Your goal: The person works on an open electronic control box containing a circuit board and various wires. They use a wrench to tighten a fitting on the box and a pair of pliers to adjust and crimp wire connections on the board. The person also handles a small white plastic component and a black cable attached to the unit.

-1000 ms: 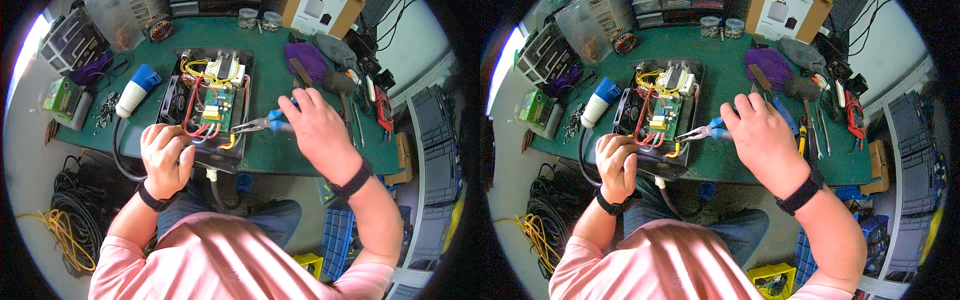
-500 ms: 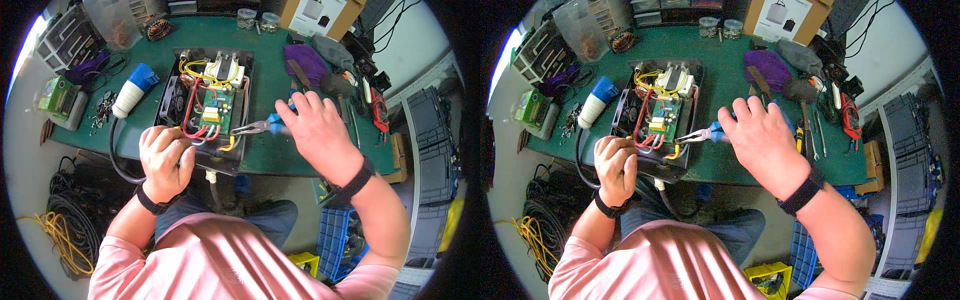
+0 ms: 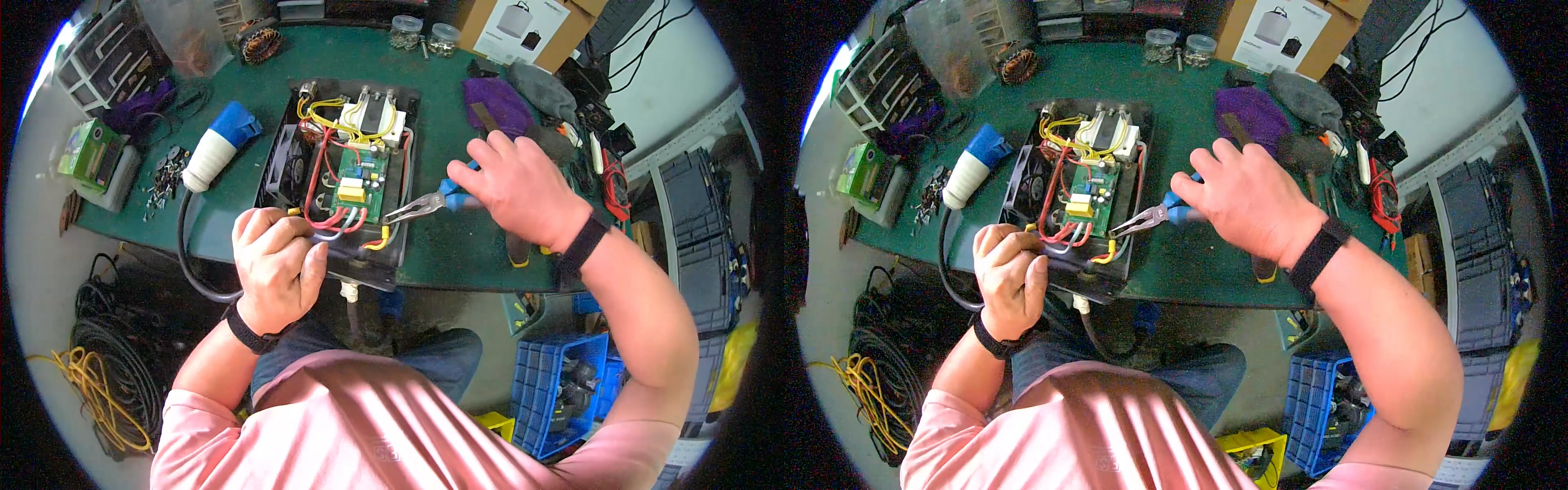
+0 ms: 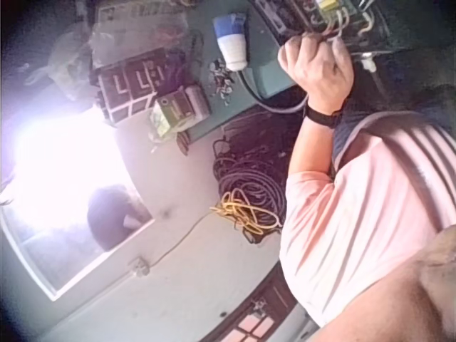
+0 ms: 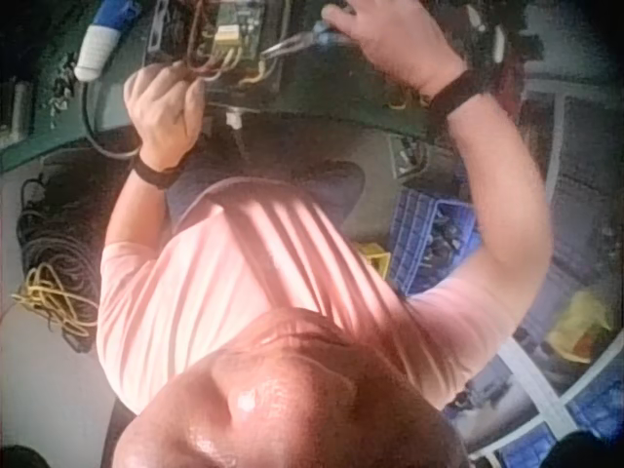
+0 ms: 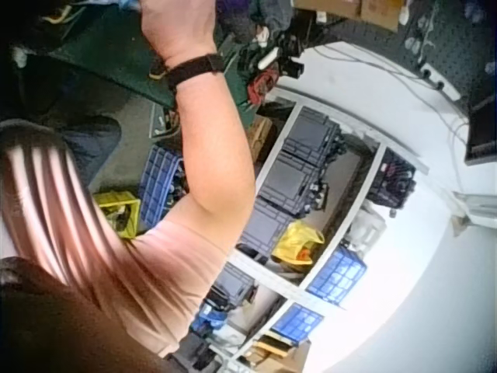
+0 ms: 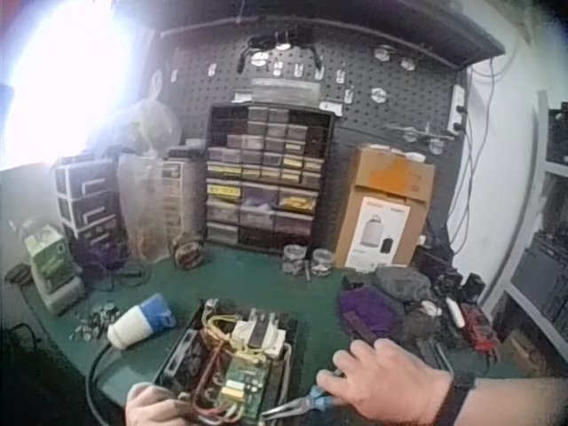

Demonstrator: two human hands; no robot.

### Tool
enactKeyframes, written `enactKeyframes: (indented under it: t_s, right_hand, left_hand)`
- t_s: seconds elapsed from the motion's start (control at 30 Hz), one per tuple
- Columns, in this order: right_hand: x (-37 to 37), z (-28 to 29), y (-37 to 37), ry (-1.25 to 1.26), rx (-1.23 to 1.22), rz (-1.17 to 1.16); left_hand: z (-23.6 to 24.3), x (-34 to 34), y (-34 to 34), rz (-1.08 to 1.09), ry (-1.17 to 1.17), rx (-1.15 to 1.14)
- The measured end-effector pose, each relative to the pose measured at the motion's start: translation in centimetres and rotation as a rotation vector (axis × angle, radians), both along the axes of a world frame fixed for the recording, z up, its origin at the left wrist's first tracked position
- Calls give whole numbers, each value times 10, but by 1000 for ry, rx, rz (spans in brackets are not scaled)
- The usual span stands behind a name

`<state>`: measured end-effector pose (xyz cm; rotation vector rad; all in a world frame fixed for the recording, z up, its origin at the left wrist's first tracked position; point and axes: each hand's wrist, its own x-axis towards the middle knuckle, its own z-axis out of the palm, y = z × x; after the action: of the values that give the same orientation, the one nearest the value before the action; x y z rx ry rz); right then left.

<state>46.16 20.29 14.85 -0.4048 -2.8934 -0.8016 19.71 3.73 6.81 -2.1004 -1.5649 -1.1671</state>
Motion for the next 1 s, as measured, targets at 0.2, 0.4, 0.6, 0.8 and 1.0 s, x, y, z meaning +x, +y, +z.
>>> enactKeyframes:
  t_s: [0.2,0.4,0.6,0.8,1.0]
  right_hand:
    - [-6,2,13,-19,-9,59]
    - [0,-1,-25,8,-157,-174]
    - [1,-9,-38,69,-79,-228]
    - [-2,-2,-41,6,-119,-279]
    - [-3,2,-34,-48,-57,-203]
  left_hand:
    - [1,-1,-3,-8,-4,-49]
    - [-1,-2,0,19,22,-5]
    - [-1,-3,1,11,10,-3]
    - [-2,-3,0,2,-9,-6]
    - [-1,-3,-1,8,-17,-7]
